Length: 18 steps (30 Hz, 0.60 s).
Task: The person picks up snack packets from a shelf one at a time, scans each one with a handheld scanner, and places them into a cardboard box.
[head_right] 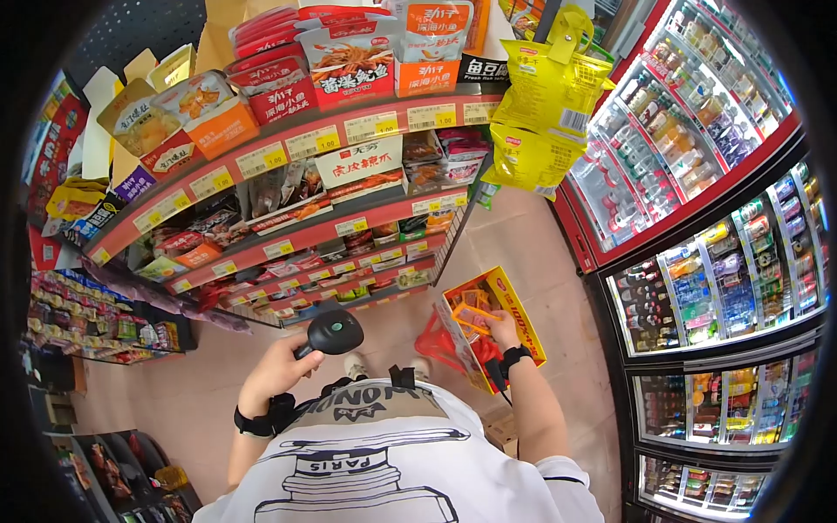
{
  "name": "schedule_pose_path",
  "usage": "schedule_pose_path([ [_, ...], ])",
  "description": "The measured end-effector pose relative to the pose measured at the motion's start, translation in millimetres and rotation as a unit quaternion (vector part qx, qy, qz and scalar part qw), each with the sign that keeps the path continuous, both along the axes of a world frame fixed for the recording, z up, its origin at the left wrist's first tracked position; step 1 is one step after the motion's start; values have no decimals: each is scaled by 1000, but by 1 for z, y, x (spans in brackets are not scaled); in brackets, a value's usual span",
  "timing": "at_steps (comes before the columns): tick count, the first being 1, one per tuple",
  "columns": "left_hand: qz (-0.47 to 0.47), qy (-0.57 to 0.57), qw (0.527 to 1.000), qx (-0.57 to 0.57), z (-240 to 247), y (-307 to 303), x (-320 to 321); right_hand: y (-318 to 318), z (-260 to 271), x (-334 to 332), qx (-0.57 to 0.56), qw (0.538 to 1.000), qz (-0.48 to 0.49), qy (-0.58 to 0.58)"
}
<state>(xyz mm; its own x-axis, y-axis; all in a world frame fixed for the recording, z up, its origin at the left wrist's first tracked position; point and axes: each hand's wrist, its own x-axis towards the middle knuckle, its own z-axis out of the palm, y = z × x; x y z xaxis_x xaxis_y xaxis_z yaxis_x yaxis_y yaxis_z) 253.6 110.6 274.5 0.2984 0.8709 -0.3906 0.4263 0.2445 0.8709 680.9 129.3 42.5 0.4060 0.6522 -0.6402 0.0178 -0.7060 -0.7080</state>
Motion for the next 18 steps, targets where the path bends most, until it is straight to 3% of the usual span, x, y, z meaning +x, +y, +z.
schedule_pose_path([
  [3, -3, 13, 1000, -1, 3, 1, 3, 8, 32, -32, 121, 980, 152, -40],
  [4, -9, 14, 1000, -5, 4, 1, 4, 12, 36, -38, 122, 979, 157, -37],
  [6, -16, 20, 1000, 7, 0, 2, 4, 20, 49, -52, 221, 943, 246, 33],
  [10, -43, 23, 999, 18, 5, 2, 5, 31, 99, -88, 313, 873, 371, -57],
  [11, -38, 23, 999, 19, 5, 2, 5, 29, 126, -100, 263, 887, 376, -48],
  [14, -54, 11, 998, 24, 0, 2, 4, 29, 153, -119, 254, 882, 393, -46],
  [18, -64, 11, 997, 38, 5, 1, 3, 28, 174, -135, 289, 853, 430, -71],
])
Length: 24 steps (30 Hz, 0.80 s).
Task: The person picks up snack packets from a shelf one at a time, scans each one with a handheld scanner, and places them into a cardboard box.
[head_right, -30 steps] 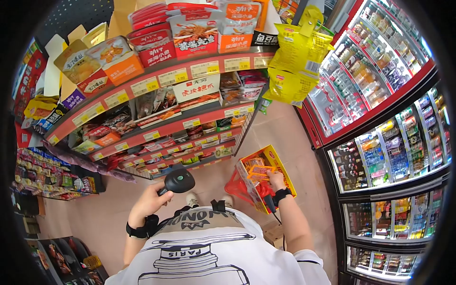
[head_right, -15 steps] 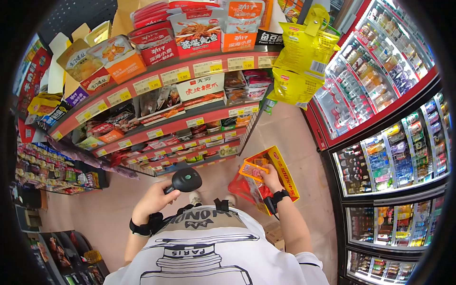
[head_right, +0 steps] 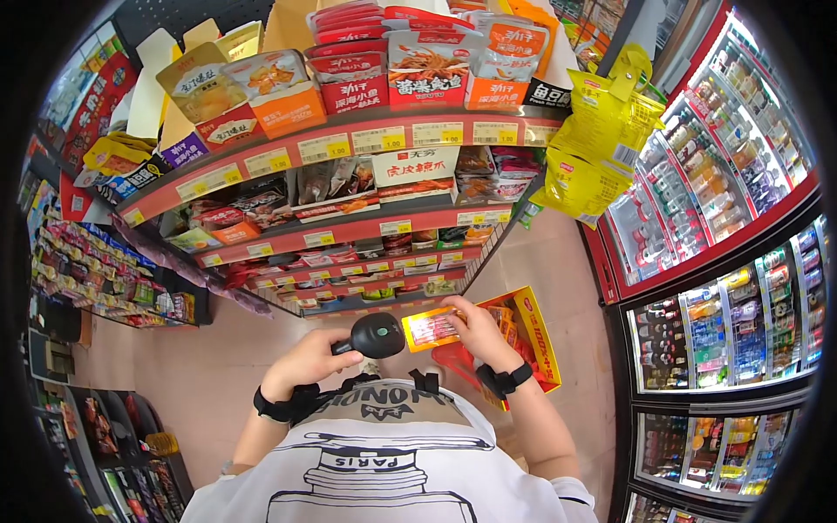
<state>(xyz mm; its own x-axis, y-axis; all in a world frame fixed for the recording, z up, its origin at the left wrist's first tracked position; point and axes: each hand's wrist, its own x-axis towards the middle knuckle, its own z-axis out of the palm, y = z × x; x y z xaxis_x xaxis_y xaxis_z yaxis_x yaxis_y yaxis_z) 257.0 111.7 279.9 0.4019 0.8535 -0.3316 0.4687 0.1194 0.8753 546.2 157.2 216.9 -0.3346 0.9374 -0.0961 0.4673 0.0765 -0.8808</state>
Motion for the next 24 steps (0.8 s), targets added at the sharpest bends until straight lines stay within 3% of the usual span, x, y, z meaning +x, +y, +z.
schedule_pose_path([
  [10, -9, 16, 1000, 4, -4, -2, -6, -2, 4, -10, 43, 998, 33, -22],
  [14, 11, -1, 1000, 12, -6, -6, -6, -3, -10, -1, 32, 999, 0, -42],
  [18, 41, -5, 999, 1, -4, -8, -13, -4, -69, 41, 21, 987, -109, -118],
  [22, 70, -23, 997, -16, -11, -12, -20, -11, -109, 85, -24, 931, -284, -228],
  [24, 75, -19, 997, -20, -15, -13, -23, -9, -122, 103, -124, 910, -361, -163],
])
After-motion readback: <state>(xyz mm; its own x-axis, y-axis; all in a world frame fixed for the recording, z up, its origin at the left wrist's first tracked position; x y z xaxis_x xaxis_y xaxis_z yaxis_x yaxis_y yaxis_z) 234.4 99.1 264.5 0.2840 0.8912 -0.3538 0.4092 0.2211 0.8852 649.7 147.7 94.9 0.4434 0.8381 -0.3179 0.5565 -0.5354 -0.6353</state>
